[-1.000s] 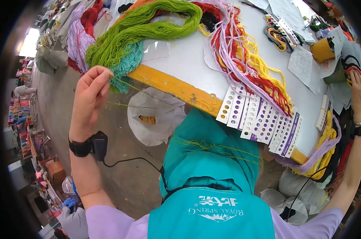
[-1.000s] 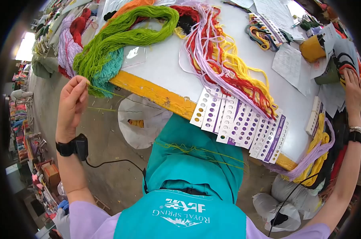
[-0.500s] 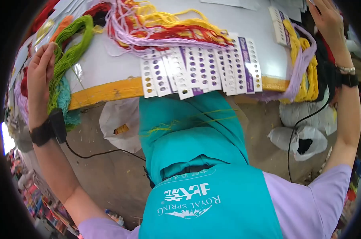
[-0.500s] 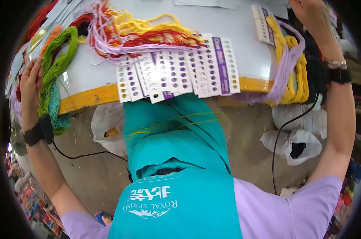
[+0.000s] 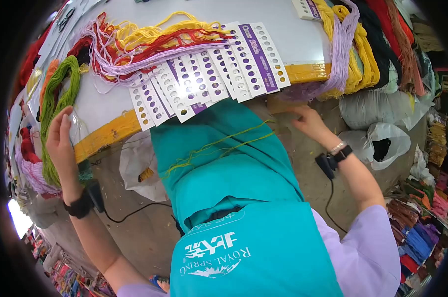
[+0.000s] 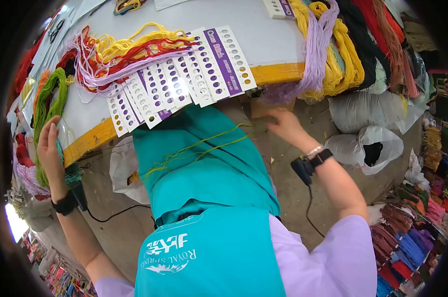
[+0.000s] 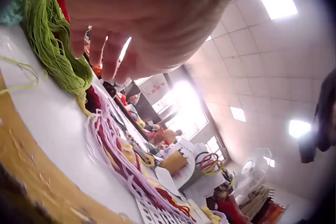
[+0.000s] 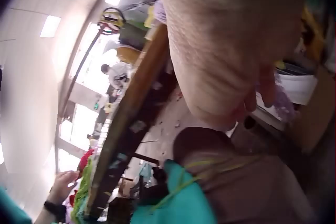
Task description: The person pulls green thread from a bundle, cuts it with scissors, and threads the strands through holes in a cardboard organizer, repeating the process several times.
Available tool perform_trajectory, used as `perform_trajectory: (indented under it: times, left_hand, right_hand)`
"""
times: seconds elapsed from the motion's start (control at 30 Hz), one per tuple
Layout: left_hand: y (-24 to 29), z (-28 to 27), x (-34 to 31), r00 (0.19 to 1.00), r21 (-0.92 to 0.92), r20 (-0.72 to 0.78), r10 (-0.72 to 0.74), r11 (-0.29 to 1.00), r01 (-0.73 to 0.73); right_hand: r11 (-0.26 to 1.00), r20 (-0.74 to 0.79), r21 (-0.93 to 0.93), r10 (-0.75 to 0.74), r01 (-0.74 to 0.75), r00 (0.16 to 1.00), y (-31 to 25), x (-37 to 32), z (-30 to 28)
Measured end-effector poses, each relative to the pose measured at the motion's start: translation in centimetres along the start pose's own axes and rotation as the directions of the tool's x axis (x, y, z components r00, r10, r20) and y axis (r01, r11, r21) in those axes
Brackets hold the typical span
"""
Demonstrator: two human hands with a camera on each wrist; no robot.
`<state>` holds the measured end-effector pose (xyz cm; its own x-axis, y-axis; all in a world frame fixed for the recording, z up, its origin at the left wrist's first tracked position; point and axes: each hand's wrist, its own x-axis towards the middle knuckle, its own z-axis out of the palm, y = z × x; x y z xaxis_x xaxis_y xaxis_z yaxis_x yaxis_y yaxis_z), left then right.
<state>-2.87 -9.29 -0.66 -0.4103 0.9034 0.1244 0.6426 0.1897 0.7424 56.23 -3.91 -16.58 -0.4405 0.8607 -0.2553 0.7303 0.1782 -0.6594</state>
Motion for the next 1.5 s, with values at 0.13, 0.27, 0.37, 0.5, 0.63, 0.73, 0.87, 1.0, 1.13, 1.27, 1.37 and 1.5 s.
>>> perform_trajectory:
  times: [0.13,0.27,0.37,0.5,0.63,0.73,0.87,1.0,1.13,1.27,1.37,1.5]
  left_hand:
    - [2.4,2.0,-4.4,0.999,-0.146,0.036,0.019,0.989,-0.014]
    - [4.1,3.6,-8.4,0.989,-0.183,0.143,0.028,0.983,-0.002]
    - [4.9,6.2,-11.1,0.973,-0.311,0.229,-0.022,0.946,0.095]
    - [5.7,10.3,-12.8,0.921,-0.340,0.389,0.005,0.930,0.138]
    - [8.0,13.1,-12.8,0.860,-0.373,0.494,0.126,0.925,0.079]
    - [11.6,13.6,-12.2,0.817,-0.411,0.538,0.210,0.911,0.036]
    - [16.7,15.4,-11.4,0.665,-0.519,0.659,0.353,0.853,0.062]
    - [20.4,15.4,-10.8,0.576,-0.531,0.726,0.375,0.839,0.122]
    - [18.4,11.8,-9.1,0.801,-0.646,0.512,0.311,0.754,0.121]
    - [17.0,8.9,-7.8,0.838,-0.741,0.454,0.301,0.650,0.168]
    - [17.1,10.8,-9.4,0.831,-0.697,0.482,0.280,0.697,0.169]
    - [17.9,13.9,-10.5,0.695,-0.675,0.590,0.411,0.723,0.146]
  right_hand:
    - [0.950,0.138,0.299,0.052,-0.092,0.989,1.2,1.9,3.7]
    - [0.940,0.349,0.234,0.159,-0.250,0.924,2.9,2.6,3.4]
    - [0.842,0.269,0.472,0.145,-0.262,0.952,3.0,1.5,3.8]
    - [0.887,0.087,0.446,0.089,-0.119,0.992,0.3,0.8,4.4]
    - [0.879,-0.151,0.475,0.028,0.047,0.988,-1.9,0.6,4.1]
    - [0.796,-0.130,0.594,-0.046,0.115,0.991,-7.0,0.0,-0.6]
    - [0.826,-0.006,0.533,-0.211,0.182,0.977,-16.9,-0.5,-7.7]
    - [0.766,-0.040,0.540,-0.392,0.350,0.919,-22.3,0.0,-11.3]
    - [0.947,0.273,0.179,-0.310,0.268,0.911,-23.1,0.2,-17.5]
    - [0.671,0.007,0.629,-0.509,0.392,0.861,-20.3,0.9,-19.4]
    - [0.380,-0.169,0.793,-0.613,0.476,0.772,-22.0,1.2,-19.3]
    - [0.039,-0.349,0.883,-0.613,0.469,0.709,-23.3,1.0,-18.4]
